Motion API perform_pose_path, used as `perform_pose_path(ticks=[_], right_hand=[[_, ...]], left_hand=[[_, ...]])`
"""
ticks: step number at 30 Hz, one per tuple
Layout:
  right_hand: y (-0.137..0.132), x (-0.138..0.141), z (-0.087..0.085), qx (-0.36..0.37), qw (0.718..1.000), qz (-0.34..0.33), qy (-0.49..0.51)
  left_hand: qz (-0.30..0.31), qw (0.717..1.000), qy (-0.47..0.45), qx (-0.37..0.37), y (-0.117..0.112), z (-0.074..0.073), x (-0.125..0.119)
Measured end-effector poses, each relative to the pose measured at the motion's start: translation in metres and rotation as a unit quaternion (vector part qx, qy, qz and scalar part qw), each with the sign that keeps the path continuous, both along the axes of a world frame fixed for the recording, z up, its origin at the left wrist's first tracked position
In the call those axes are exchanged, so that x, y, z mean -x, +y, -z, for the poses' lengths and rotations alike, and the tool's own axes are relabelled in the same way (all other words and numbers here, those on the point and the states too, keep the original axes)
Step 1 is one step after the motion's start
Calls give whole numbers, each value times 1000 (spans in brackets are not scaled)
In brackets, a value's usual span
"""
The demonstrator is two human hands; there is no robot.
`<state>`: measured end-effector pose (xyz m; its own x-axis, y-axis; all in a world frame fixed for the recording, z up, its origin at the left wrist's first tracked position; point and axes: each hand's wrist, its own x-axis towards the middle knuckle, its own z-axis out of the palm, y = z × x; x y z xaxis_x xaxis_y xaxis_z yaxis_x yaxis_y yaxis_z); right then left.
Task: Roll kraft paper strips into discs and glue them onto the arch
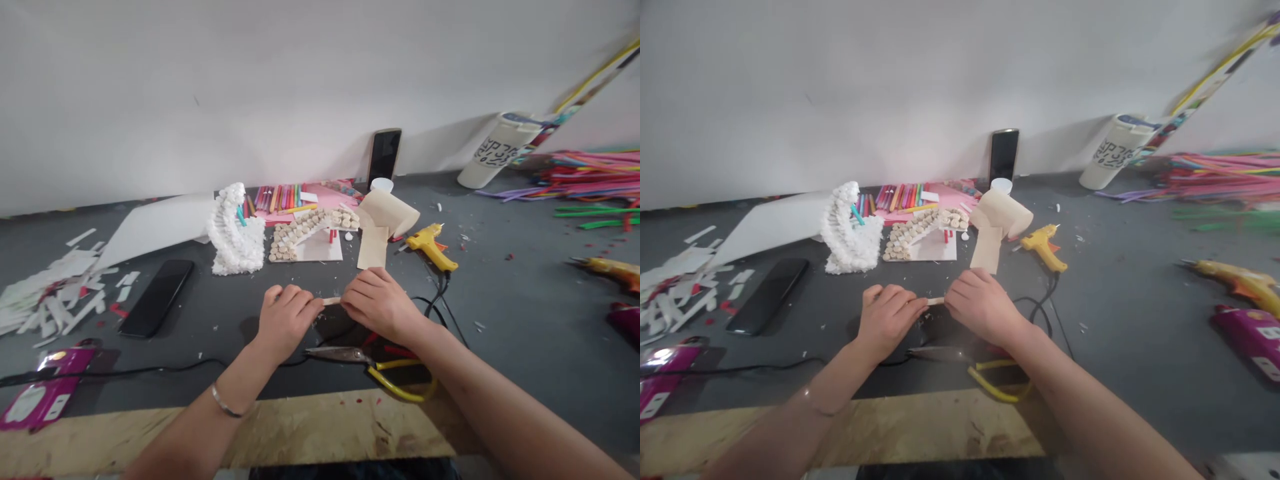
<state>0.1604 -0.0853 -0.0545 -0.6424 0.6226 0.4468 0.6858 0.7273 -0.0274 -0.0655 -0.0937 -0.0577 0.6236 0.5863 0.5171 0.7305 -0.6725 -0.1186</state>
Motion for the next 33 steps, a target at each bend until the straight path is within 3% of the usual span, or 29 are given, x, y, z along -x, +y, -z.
perform_pose_path(ticks=[7, 11, 16, 24, 33], right_hand=[[6, -12, 1, -33, 999, 31, 25], [7, -10, 5, -13, 1000, 24, -10], [7, -9, 10, 48, 998, 1, -51], [11, -16, 21, 175, 983, 10, 48], [14, -20, 27, 233, 967, 35, 91]], left_hand=[[-45, 999, -25, -15, 5, -6, 10], [-43, 999, 13, -5, 5, -2, 15], [-15, 996, 39, 83, 4, 2, 17], [-48, 950, -87, 296, 9, 8, 26], [-89, 932, -113, 333, 12, 10, 26]])
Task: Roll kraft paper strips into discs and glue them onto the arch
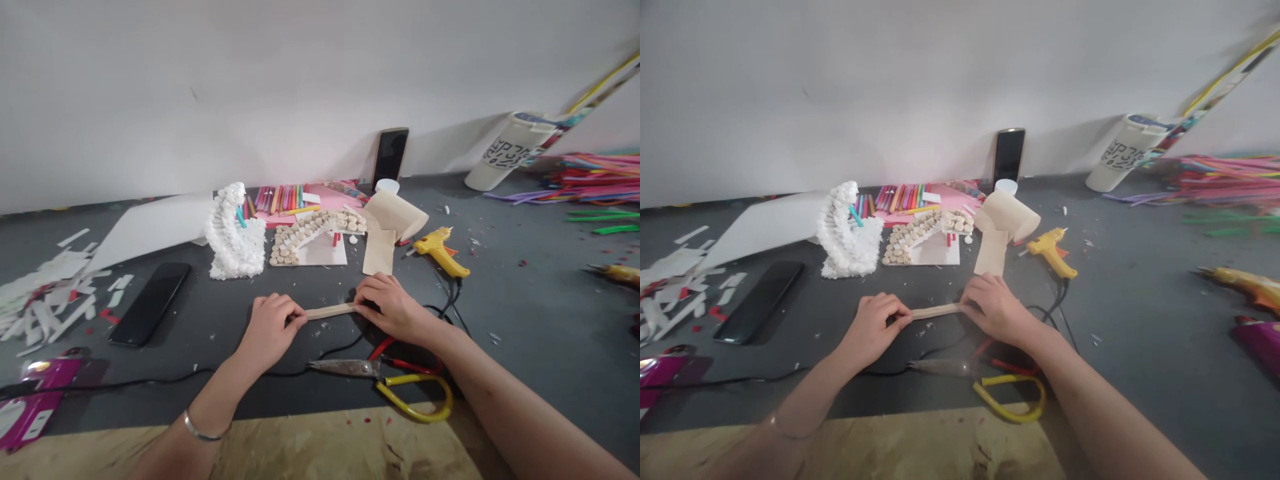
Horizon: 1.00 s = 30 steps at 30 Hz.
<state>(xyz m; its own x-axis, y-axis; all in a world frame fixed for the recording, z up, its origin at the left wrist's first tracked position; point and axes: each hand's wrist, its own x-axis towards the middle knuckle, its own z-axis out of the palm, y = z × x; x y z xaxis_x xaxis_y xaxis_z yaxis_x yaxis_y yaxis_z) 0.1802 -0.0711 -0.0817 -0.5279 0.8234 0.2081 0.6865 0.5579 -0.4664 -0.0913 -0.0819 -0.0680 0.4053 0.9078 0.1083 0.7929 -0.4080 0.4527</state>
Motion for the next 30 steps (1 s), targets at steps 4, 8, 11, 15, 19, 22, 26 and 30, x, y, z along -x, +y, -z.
perform_pose_path(ticks=[4, 8, 11, 15, 19, 22, 26, 30], right_hand=[[-1, 2, 1, 9, 1000, 22, 3], [0, 4, 4, 16, 999, 48, 14], [1, 5, 6, 19, 998, 60, 22], [2, 5, 6, 21, 997, 74, 19], [4, 6, 7, 31, 996, 84, 21], [5, 7, 9, 34, 994, 101, 16], [4, 9, 7, 16, 993, 119, 13], [0, 12, -3, -63, 995, 72, -15]], left_hand=[[-18, 1000, 5, 5, -1, -1, -2], [-27, 1000, 13, -2, -1, -2, -4], [-41, 999, 36, 4, -1, -4, -6], [-62, 996, 65, 28, -1, -6, -9], [-70, 994, 74, 39, 0, -8, -12], [-75, 993, 79, 45, 0, -9, -13], [-77, 996, 36, 37, -1, -7, -14], [-8, 998, 39, -43, -4, -6, -14]])
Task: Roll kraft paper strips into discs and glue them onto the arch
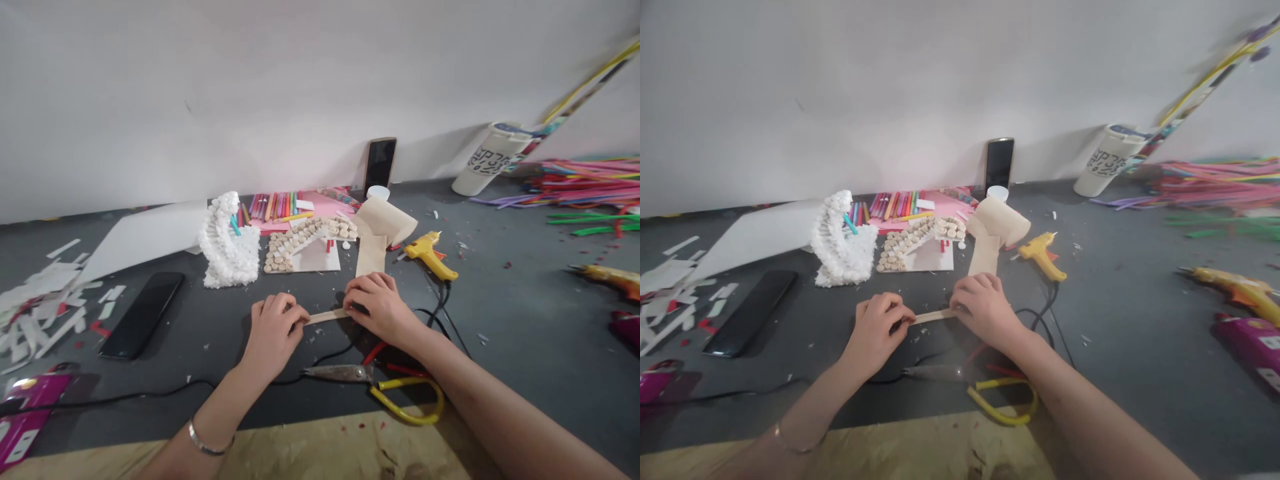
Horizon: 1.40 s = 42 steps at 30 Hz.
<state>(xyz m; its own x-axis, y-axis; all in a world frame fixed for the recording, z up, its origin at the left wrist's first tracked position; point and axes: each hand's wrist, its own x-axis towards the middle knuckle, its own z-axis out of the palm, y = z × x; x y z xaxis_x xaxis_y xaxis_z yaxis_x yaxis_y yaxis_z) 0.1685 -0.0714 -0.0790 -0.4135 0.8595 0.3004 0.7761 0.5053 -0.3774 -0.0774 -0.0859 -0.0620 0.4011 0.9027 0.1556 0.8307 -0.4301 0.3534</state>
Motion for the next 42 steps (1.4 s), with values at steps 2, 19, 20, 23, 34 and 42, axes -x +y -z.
perform_pose_path(ticks=[2, 19, 20, 23, 34, 42], right_hand=[[-2, 0, -5, -44, 998, -26, -39], [-1, 9, -10, -37, 999, -31, -21], [-1, 10, -11, -17, 1000, -25, -2], [-1, 8, -14, 58, 997, -15, 57], [-3, -7, -37, 337, 930, -50, 142], [2, -5, -29, 249, 965, -77, 20]], left_hand=[[34, 998, 25, -40, -1, -1, 1], [72, 981, 116, -137, 3, -11, -11], [55, 988, 96, -109, 4, -13, -11], [20, 999, 32, -15, 10, -19, -10], [48, 963, -86, 251, 23, -37, 7], [84, 972, -45, 212, 29, -32, 9]])
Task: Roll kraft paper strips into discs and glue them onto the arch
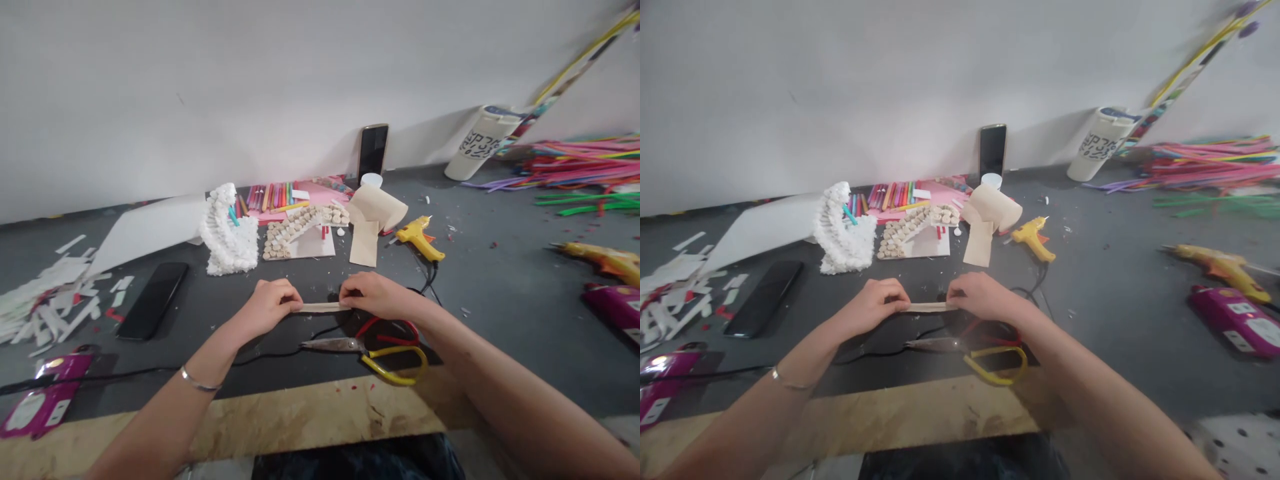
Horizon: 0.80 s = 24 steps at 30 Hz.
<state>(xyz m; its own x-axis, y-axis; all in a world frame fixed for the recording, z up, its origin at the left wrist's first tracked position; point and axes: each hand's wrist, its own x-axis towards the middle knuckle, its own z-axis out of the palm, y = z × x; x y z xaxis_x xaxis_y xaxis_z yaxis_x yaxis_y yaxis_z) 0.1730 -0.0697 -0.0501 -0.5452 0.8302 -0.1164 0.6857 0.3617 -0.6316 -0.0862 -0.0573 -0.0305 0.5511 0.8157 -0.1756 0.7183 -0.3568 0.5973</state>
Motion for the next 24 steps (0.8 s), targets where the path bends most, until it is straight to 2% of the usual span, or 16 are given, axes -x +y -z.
perform_pose_path(ticks=[5, 8, 15, 24], right_hand=[[8, 2, 5, 63, 997, 43, 25], [14, 4, 3, 83, 995, 22, 49], [24, 12, -6, 126, 990, -9, 60], [31, 14, 2, 183, 980, -7, 76]], left_hand=[[-20, 999, 29, 25, 6, 1, -2], [-43, 997, 34, 62, 10, 0, -1], [-52, 988, -10, 142, 14, -4, 1], [-34, 983, -8, 179, 19, -5, 5]])
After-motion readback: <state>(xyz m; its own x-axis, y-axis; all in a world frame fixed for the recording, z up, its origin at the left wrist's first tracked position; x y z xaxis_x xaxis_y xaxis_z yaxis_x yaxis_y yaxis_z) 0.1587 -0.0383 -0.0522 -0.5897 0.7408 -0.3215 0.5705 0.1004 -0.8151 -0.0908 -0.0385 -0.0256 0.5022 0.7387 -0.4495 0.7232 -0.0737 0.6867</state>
